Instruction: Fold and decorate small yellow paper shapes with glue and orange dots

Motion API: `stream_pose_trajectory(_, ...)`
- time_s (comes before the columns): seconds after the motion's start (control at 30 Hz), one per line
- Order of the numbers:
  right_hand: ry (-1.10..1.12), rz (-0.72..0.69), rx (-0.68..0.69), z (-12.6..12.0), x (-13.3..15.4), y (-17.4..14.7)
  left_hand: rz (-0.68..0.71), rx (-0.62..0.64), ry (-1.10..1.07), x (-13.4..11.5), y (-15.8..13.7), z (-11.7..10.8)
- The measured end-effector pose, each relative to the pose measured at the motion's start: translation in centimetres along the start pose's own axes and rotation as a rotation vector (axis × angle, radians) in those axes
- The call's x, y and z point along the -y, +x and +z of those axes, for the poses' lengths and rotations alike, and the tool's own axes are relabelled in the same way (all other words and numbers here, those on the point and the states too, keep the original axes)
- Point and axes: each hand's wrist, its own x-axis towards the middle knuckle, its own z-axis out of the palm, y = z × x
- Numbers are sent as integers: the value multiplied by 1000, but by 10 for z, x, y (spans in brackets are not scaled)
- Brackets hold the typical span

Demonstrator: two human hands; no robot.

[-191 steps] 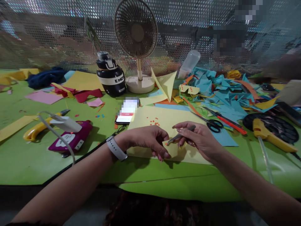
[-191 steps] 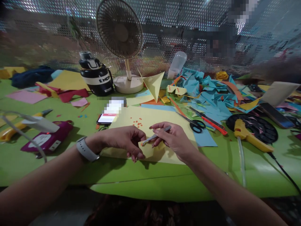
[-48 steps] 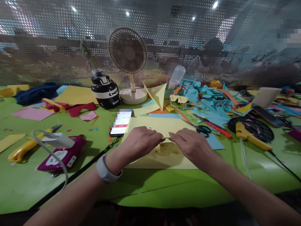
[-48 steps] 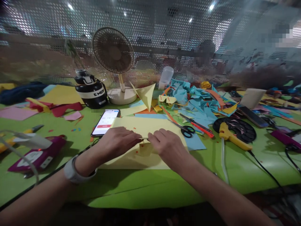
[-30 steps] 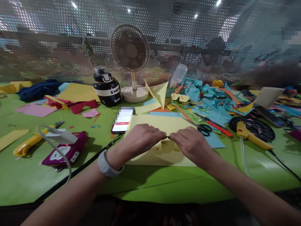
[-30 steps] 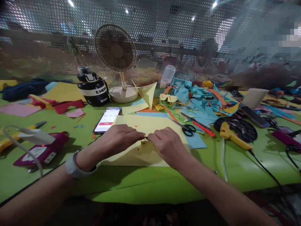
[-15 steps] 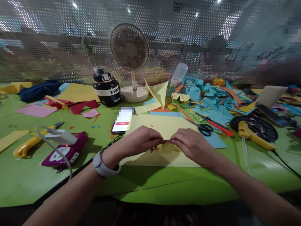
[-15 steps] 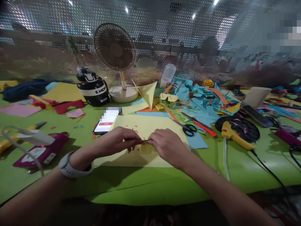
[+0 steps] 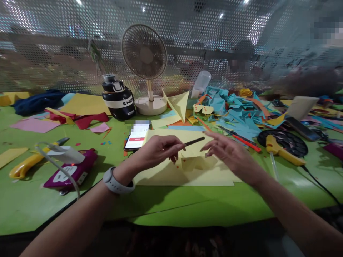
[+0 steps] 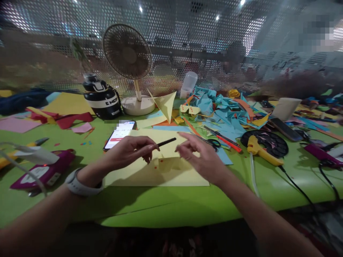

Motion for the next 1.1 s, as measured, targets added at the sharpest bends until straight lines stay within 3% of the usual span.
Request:
stream_pose_trajectory(0.1, 282, 103, -76, -18, 1, -6, -56, -31, -227, 2, 1, -1)
stream_pose_trajectory(0.17, 359, 162, -2, -20, 1, -8, -70, -27, -288, 1, 1, 2)
stream_pose_trajectory(0.3, 467, 193, 260, 7, 5, -8, -54, 71, -348, -5, -3, 14)
stream_pose_trajectory(0.47, 521, 86, 142, 39, 8, -1, -3, 90, -311, -7, -3, 21)
stream_pose_trajectory(0.6, 192, -70, -36, 15, -11, 2, -86, -195, -90, 2, 1, 5)
stream_pose_trajectory(0.63, 51, -147, -84, 5, -19, 2, -130, -187, -29, 6, 2, 0)
stream_pose_trajectory(0.7, -229, -230, -70, -11, -37, 0, -217, 21, 60, 12, 2, -8)
stream_pose_trajectory(0.77, -469, -269, -32, -21, -53, -4, -213, 219, 128, 16, 1, -11)
stream_pose_trajectory(0.87, -736, -305, 60, -30, -64, -13, -108, 333, 196, 19, 0, -4)
stream_pose_trajectory(0.97, -855, -244, 41, -54, -65, -25, -75, 334, 252, 19, 3, 7)
stream_pose_trajectory(1.07, -986, -30, -128, -97, -65, -38, -32, 286, 312, 19, 5, 13)
stream_pose_trajectory(1.1, -1086, 101, -158, -111, -66, -42, -18, 269, 308, 18, 6, 13)
